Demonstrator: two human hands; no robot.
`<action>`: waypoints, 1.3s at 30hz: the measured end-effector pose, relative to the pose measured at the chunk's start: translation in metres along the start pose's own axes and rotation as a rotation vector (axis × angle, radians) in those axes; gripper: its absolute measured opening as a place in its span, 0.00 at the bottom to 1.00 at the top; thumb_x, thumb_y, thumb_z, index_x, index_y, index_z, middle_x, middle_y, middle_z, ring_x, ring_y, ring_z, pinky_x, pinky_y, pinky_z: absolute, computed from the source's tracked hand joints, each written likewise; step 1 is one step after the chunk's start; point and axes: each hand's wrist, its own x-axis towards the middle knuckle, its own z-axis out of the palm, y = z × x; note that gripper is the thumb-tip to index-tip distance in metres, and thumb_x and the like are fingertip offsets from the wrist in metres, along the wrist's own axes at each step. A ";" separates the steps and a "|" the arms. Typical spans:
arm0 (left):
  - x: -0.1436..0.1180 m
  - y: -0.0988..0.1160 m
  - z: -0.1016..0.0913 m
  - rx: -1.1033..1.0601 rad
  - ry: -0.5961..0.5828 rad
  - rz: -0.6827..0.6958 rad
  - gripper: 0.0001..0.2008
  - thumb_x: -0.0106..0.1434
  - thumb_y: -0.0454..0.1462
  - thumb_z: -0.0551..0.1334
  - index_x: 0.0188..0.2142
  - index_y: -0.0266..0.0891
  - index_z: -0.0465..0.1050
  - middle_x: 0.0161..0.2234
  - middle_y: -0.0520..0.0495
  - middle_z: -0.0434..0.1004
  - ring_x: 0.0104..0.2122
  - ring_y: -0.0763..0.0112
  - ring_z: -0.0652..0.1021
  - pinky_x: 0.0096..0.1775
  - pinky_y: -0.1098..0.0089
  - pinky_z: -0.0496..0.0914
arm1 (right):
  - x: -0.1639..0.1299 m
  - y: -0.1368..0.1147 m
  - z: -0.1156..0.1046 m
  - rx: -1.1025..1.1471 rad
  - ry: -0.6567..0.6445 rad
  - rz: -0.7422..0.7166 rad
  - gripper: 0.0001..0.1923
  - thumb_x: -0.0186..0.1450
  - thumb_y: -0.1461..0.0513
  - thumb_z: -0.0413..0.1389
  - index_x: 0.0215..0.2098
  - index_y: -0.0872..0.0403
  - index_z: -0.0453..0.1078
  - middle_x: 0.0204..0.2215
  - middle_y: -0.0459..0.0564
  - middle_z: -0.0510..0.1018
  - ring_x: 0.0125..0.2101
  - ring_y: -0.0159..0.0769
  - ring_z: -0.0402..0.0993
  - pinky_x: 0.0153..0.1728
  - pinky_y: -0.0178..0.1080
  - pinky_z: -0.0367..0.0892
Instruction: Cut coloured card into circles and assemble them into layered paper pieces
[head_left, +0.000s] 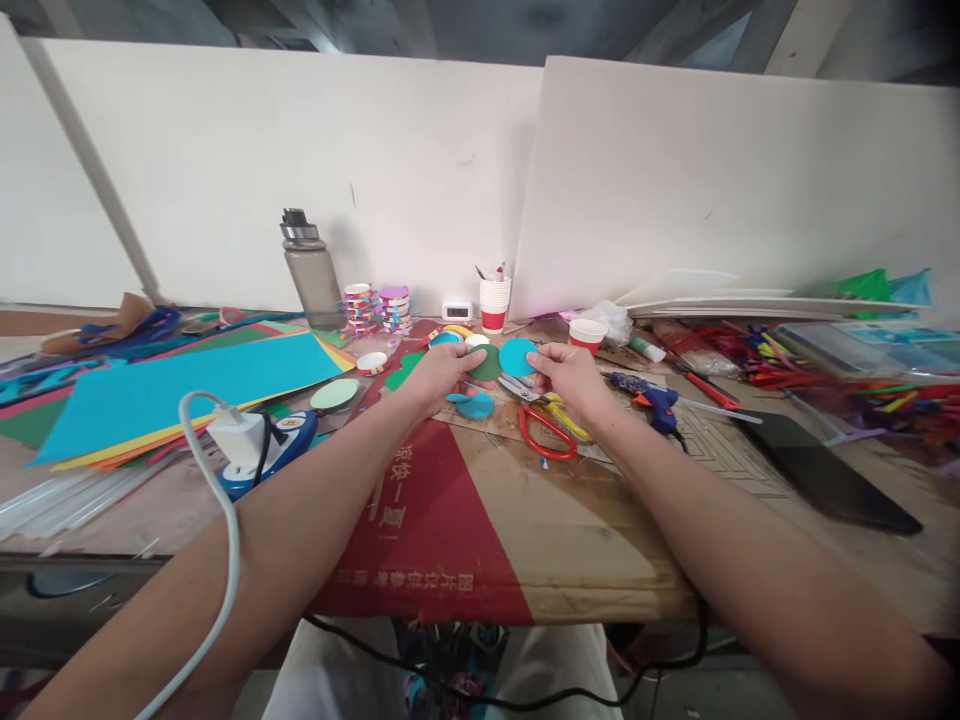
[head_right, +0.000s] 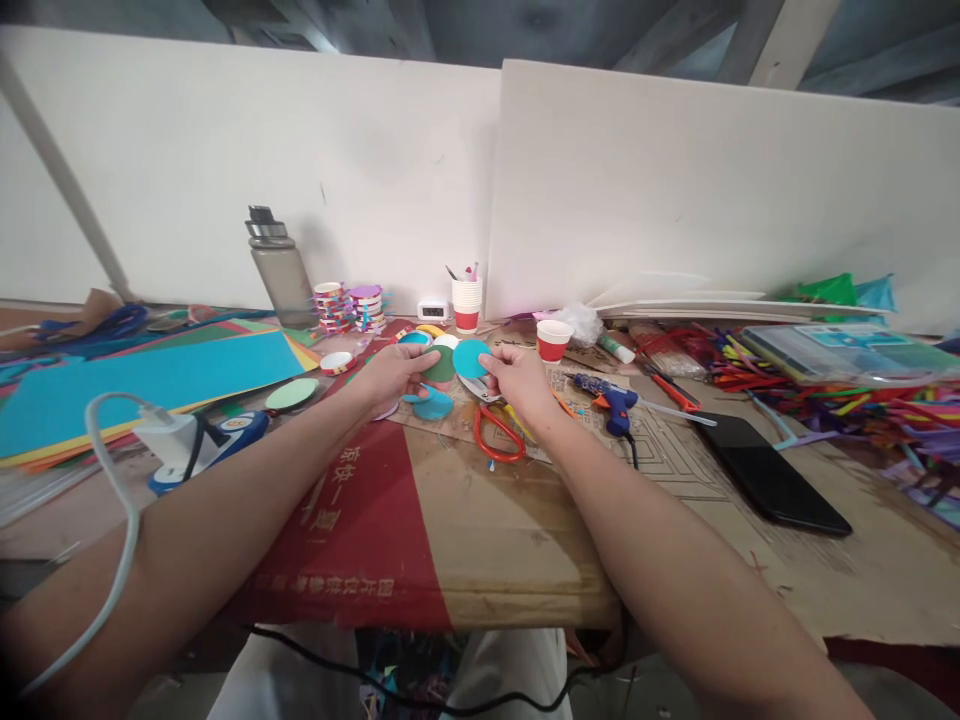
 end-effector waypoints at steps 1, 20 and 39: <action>0.001 -0.001 -0.001 -0.008 0.001 0.001 0.09 0.61 0.38 0.66 0.33 0.33 0.73 0.29 0.44 0.80 0.26 0.68 0.80 0.20 0.77 0.67 | 0.000 0.000 0.000 0.011 -0.009 -0.002 0.14 0.53 0.54 0.65 0.24 0.55 0.69 0.13 0.39 0.67 0.15 0.26 0.61 0.19 0.32 0.61; -0.007 -0.002 0.012 -0.160 -0.159 0.034 0.14 0.54 0.35 0.72 0.38 0.32 0.73 0.31 0.45 0.79 0.25 0.71 0.79 0.23 0.75 0.73 | -0.009 -0.002 0.006 -0.146 -0.120 -0.146 0.17 0.54 0.48 0.61 0.26 0.55 0.70 0.17 0.41 0.69 0.18 0.28 0.63 0.21 0.33 0.62; -0.005 -0.004 0.023 -0.343 -0.185 -0.134 0.21 0.71 0.49 0.49 0.41 0.34 0.72 0.34 0.39 0.81 0.28 0.68 0.80 0.27 0.72 0.73 | -0.004 0.009 0.005 -0.260 -0.111 -0.242 0.11 0.59 0.55 0.58 0.30 0.55 0.73 0.24 0.46 0.76 0.24 0.31 0.68 0.26 0.34 0.63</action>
